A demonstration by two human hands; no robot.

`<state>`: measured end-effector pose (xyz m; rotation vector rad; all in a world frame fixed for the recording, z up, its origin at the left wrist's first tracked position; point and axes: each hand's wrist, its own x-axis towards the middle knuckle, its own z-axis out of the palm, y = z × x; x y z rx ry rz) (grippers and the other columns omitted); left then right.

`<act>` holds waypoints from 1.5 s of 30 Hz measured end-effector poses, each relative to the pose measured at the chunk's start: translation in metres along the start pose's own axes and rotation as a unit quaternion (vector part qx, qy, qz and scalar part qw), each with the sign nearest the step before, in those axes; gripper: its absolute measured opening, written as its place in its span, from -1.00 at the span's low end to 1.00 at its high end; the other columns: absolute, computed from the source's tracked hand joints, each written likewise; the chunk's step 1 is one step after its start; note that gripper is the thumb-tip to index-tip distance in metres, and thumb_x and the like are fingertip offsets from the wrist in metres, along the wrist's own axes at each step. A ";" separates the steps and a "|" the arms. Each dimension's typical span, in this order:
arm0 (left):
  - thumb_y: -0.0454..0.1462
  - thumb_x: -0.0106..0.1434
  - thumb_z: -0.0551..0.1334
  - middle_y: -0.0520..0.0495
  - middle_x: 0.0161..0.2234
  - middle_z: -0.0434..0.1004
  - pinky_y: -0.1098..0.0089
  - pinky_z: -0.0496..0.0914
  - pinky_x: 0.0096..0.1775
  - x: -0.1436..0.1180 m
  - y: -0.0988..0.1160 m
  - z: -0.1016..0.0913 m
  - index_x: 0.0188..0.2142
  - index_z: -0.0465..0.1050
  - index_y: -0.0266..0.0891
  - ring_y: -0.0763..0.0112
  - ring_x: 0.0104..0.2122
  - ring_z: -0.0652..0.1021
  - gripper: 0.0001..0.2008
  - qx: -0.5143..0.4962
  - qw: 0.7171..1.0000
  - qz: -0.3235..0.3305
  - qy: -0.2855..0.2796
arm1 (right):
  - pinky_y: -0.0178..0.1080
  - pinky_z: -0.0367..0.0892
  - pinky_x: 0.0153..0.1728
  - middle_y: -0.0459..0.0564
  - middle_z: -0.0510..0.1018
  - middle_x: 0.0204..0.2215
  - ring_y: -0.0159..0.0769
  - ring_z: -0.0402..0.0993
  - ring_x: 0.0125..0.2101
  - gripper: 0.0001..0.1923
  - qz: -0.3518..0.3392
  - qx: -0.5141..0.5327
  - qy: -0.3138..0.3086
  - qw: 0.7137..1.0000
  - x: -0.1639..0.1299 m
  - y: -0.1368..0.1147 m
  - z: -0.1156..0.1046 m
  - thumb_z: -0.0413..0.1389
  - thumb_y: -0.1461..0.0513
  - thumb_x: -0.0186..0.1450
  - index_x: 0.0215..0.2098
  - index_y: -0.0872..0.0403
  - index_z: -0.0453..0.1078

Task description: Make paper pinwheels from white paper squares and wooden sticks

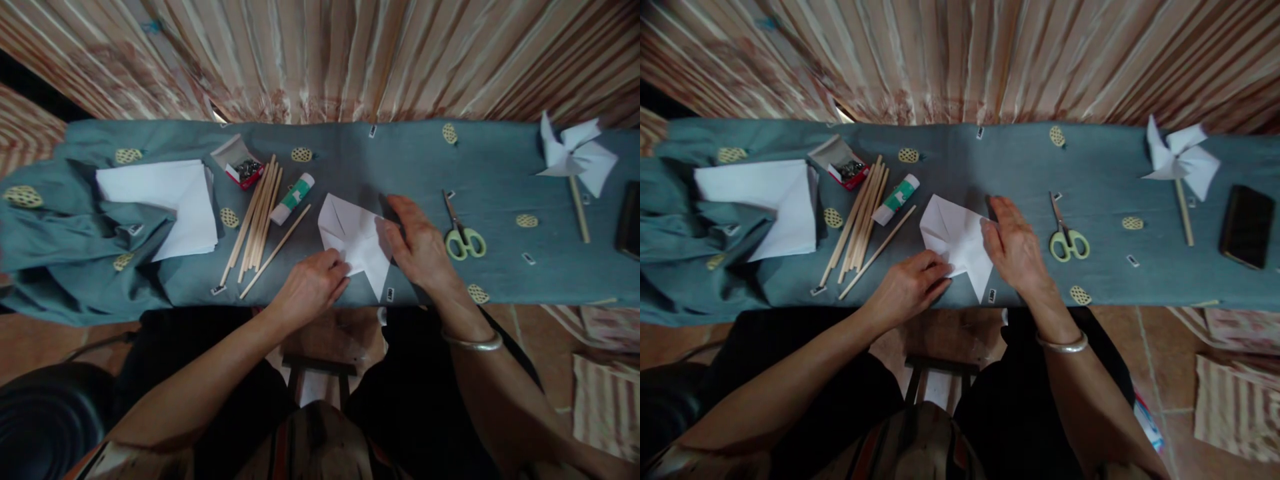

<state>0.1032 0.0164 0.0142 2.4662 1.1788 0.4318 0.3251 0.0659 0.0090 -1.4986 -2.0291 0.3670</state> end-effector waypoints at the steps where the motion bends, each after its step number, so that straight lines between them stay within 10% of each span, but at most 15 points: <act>1: -0.30 0.38 0.16 -0.13 -0.21 0.49 0.32 0.51 -0.20 0.000 0.000 -0.001 -0.19 0.50 -0.31 0.30 -0.25 0.55 -0.85 0.006 1.000 0.003 -0.002 | 0.16 0.22 0.26 0.20 0.46 0.20 0.03 0.31 0.25 -0.53 -0.003 -0.003 -0.007 1.000 0.003 0.003 0.000 -0.04 0.15 0.41 0.23 0.12 0.33; 17: -0.40 0.31 0.14 -0.22 0.01 0.47 0.09 0.42 0.07 0.007 -0.048 -0.027 -0.12 0.52 -0.27 0.15 0.01 0.47 -0.78 0.056 0.994 0.036 0.083 | -0.11 0.54 -0.29 -0.02 0.71 -0.36 -0.12 0.65 -0.36 -0.75 0.084 0.012 -0.001 0.996 -0.025 0.002 -0.020 0.11 0.09 0.34 -0.23 -0.01 0.61; 27: -0.20 0.36 0.22 -0.17 -0.19 0.54 0.19 0.38 -0.16 0.022 0.002 -0.005 -0.19 0.50 -0.32 0.14 -0.15 0.49 -0.80 0.093 0.992 0.082 0.015 | -0.05 0.51 -0.02 0.07 0.70 -0.15 -0.08 0.65 -0.12 -0.73 0.078 0.016 0.032 0.996 -0.025 -0.003 -0.015 0.08 0.14 0.35 -0.13 0.05 0.59; 45: -0.32 0.34 0.21 -0.15 -0.34 0.52 0.24 0.36 -0.26 0.032 0.013 0.000 -0.35 0.50 -0.33 0.20 -0.29 0.51 -0.85 0.146 0.987 0.073 0.014 | 0.02 0.49 0.02 0.10 0.68 -0.12 -0.06 0.61 -0.07 -0.71 0.038 0.040 0.036 0.998 -0.028 -0.003 -0.018 0.04 0.17 0.38 -0.09 0.06 0.57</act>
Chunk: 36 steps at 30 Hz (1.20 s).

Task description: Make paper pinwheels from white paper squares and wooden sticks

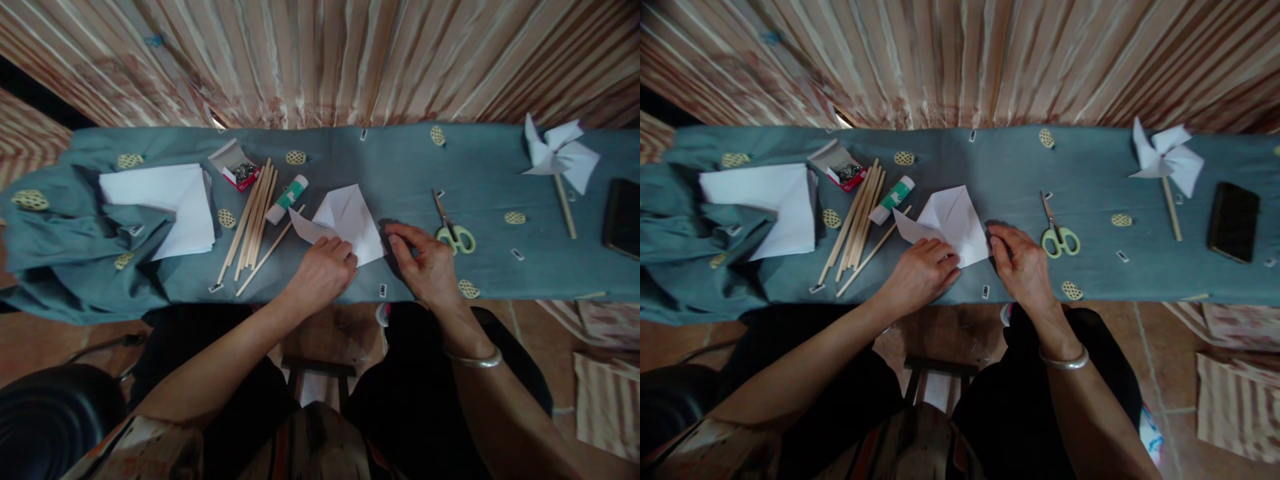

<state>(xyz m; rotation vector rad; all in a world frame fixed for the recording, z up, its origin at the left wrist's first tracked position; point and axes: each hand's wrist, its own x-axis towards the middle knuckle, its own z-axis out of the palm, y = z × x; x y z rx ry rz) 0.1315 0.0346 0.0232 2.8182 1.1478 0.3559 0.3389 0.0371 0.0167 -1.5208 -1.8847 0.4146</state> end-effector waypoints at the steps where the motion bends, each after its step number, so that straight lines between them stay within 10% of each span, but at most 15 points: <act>1: -0.34 0.34 0.20 -0.14 -0.35 0.52 0.24 0.36 -0.27 0.000 0.001 0.000 -0.36 0.50 -0.33 0.21 -0.30 0.51 -0.85 0.004 1.000 0.004 0.000 | 0.02 0.49 0.02 0.10 0.68 -0.12 -0.07 0.62 -0.08 -0.71 0.001 0.001 0.003 1.000 0.000 0.000 0.000 0.04 0.17 0.38 -0.10 0.06 0.57; 10: -0.39 0.34 0.16 -0.10 -0.37 0.51 0.26 0.37 -0.30 -0.008 0.008 0.003 -0.37 0.46 -0.31 0.26 -0.37 0.50 -0.85 -0.010 0.998 0.053 0.024 | 0.00 0.49 0.01 0.04 0.68 -0.12 -0.11 0.61 -0.09 -0.73 0.029 -0.002 0.032 0.999 -0.001 0.009 -0.015 0.06 0.19 0.36 -0.08 -0.01 0.56; 19: -0.40 0.38 0.12 -0.13 -0.27 0.54 0.32 0.45 -0.27 -0.034 0.007 -0.002 -0.28 0.44 -0.32 0.31 -0.30 0.53 -0.86 -0.039 0.995 0.068 0.058 | 0.02 0.40 0.12 0.05 0.62 -0.01 -0.17 0.51 0.06 -0.63 -0.086 0.043 -0.138 0.986 -0.022 0.002 -0.016 -0.03 0.38 0.32 -0.08 0.01 0.56; 27: -0.39 0.38 0.12 -0.16 -0.12 0.58 0.35 0.54 -0.16 -0.038 0.005 0.001 -0.15 0.47 -0.33 0.32 -0.16 0.60 -0.84 -0.122 0.991 -0.002 0.055 | 0.13 0.32 0.19 0.03 0.51 0.13 -0.08 0.41 0.17 -0.63 -0.032 0.094 -0.191 0.976 -0.027 0.000 -0.016 0.19 0.28 0.25 0.03 -0.08 0.50; 36: -0.36 0.37 0.13 -0.20 -0.06 0.58 0.32 0.54 -0.04 -0.038 0.003 0.004 -0.10 0.48 -0.33 0.32 -0.10 0.61 -0.81 -0.174 0.982 -0.030 0.071 | 0.08 0.37 0.14 0.00 0.60 0.00 -0.12 0.50 0.07 -0.97 0.028 0.209 -0.126 0.969 -0.021 -0.003 -0.001 0.25 0.19 0.26 -0.33 -0.06 0.56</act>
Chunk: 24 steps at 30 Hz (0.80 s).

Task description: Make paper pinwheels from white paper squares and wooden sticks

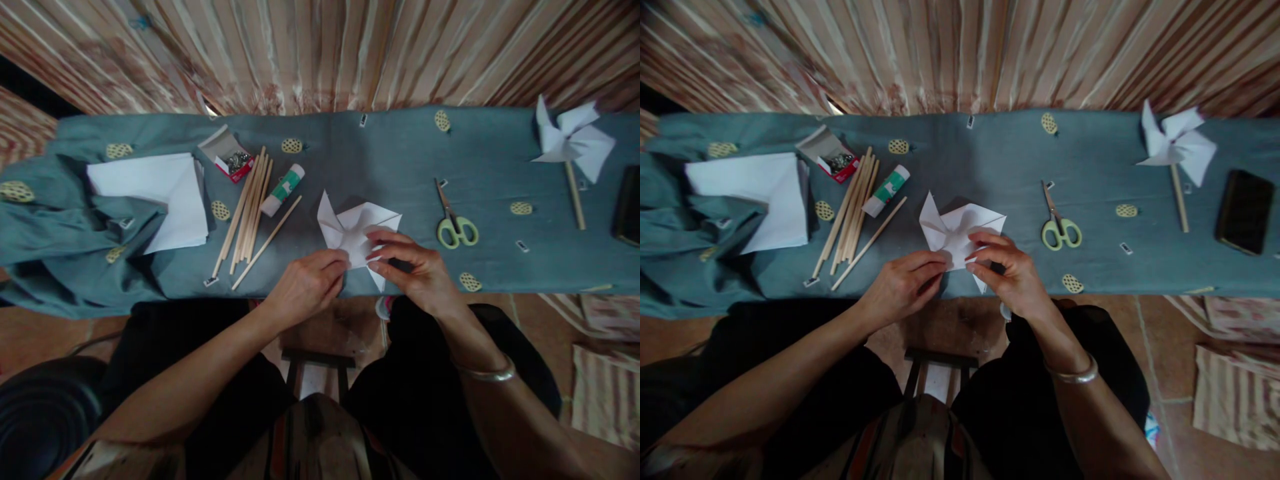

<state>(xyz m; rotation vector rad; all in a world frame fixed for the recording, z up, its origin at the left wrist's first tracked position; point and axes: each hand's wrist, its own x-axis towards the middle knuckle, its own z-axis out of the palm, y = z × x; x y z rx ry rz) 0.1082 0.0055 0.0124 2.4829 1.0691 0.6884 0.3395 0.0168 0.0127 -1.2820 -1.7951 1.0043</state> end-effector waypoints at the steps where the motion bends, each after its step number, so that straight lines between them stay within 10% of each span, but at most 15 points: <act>1: -0.35 0.37 0.13 -0.21 -0.05 0.58 0.31 0.53 -0.03 0.000 0.000 0.000 -0.08 0.47 -0.33 0.31 -0.08 0.61 -0.80 -0.002 1.000 -0.002 0.004 | 0.07 0.37 0.14 0.00 0.60 -0.01 -0.12 0.51 0.06 -0.97 0.002 0.002 0.012 1.000 0.002 0.001 0.003 0.24 0.19 0.26 -0.34 -0.05 0.55; 24: -0.37 0.37 0.14 -0.20 -0.10 0.58 0.27 0.55 -0.07 0.000 -0.003 0.004 -0.06 0.50 -0.33 0.29 -0.12 0.60 -0.78 -0.014 0.999 -0.027 -0.011 | 0.11 0.39 0.11 -0.01 0.53 0.06 -0.04 0.45 0.06 -0.99 0.021 -0.153 0.094 0.984 0.018 -0.002 0.033 0.22 0.21 0.21 -0.38 -0.05 0.50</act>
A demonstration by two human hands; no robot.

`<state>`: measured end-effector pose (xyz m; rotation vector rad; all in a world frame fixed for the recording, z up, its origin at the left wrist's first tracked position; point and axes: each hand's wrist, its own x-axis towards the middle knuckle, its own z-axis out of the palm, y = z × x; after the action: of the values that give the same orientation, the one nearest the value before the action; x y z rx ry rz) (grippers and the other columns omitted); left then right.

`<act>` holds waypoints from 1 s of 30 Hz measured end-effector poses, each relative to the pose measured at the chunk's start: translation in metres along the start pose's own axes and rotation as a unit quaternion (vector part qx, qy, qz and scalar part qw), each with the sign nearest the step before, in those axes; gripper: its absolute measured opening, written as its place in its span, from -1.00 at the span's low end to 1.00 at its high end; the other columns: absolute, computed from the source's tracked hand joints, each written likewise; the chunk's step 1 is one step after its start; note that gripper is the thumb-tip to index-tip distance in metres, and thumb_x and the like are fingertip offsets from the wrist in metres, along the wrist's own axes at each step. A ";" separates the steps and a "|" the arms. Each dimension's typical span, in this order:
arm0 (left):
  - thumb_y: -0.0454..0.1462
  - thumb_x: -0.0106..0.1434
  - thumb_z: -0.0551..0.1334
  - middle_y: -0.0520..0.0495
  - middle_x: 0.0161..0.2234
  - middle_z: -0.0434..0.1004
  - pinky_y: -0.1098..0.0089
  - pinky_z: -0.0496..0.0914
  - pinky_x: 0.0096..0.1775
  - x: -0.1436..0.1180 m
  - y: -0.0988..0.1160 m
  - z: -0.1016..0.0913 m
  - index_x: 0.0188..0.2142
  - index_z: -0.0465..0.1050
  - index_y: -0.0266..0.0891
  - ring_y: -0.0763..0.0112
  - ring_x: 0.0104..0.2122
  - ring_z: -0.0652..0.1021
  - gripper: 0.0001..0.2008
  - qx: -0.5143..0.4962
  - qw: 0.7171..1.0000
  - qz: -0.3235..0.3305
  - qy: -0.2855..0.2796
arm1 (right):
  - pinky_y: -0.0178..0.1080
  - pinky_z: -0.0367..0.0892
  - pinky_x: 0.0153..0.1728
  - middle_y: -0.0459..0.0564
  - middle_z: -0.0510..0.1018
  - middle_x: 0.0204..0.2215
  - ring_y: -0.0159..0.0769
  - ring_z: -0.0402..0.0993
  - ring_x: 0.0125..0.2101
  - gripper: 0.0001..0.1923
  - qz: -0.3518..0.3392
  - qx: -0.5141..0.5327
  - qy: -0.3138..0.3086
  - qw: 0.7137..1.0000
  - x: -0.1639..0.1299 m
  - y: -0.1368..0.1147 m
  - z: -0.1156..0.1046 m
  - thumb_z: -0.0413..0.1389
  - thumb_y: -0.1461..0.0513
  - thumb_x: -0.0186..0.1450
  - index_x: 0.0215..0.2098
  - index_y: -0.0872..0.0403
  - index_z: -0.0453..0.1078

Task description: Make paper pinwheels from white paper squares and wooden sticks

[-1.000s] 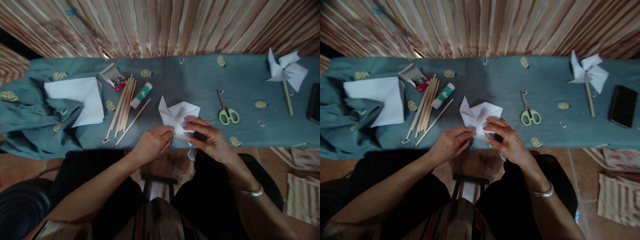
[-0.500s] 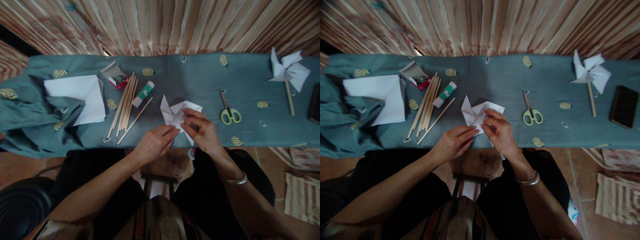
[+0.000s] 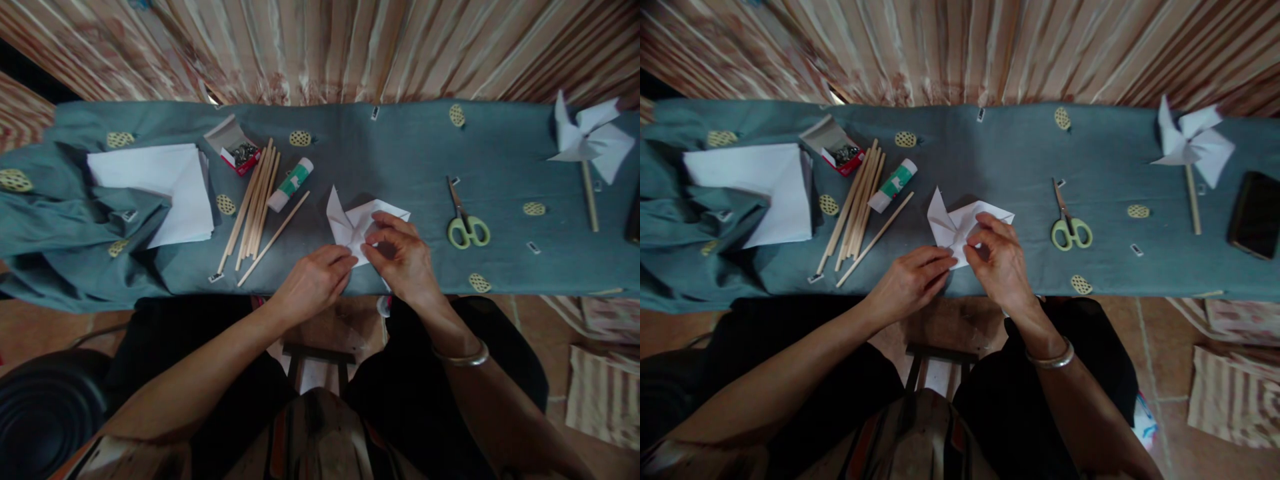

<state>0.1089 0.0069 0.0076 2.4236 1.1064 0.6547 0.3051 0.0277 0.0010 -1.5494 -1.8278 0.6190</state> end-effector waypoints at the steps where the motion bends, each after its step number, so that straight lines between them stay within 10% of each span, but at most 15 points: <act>1: -0.38 0.37 0.15 -0.20 -0.10 0.58 0.27 0.55 -0.07 0.000 0.000 0.000 -0.07 0.50 -0.35 0.29 -0.13 0.60 -0.79 0.001 1.000 0.000 0.001 | 0.11 0.38 0.12 0.01 0.53 0.06 -0.04 0.44 0.07 -0.99 0.001 0.002 -0.001 1.000 0.000 0.000 0.000 0.22 0.20 0.22 -0.37 -0.05 0.49; 30: -0.38 0.38 0.14 -0.22 -0.12 0.58 0.27 0.55 -0.08 0.000 0.001 0.001 -0.08 0.50 -0.37 0.28 -0.14 0.60 -0.80 -0.001 1.000 0.011 0.014 | 0.09 0.36 0.14 0.05 0.50 0.12 -0.04 0.40 0.11 -0.90 -0.047 -0.042 -0.009 0.998 -0.003 -0.008 -0.002 0.15 0.22 0.29 -0.24 -0.02 0.52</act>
<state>0.1098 0.0060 0.0075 2.4343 1.0912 0.6973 0.3013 0.0229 0.0075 -1.5052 -1.9499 0.5195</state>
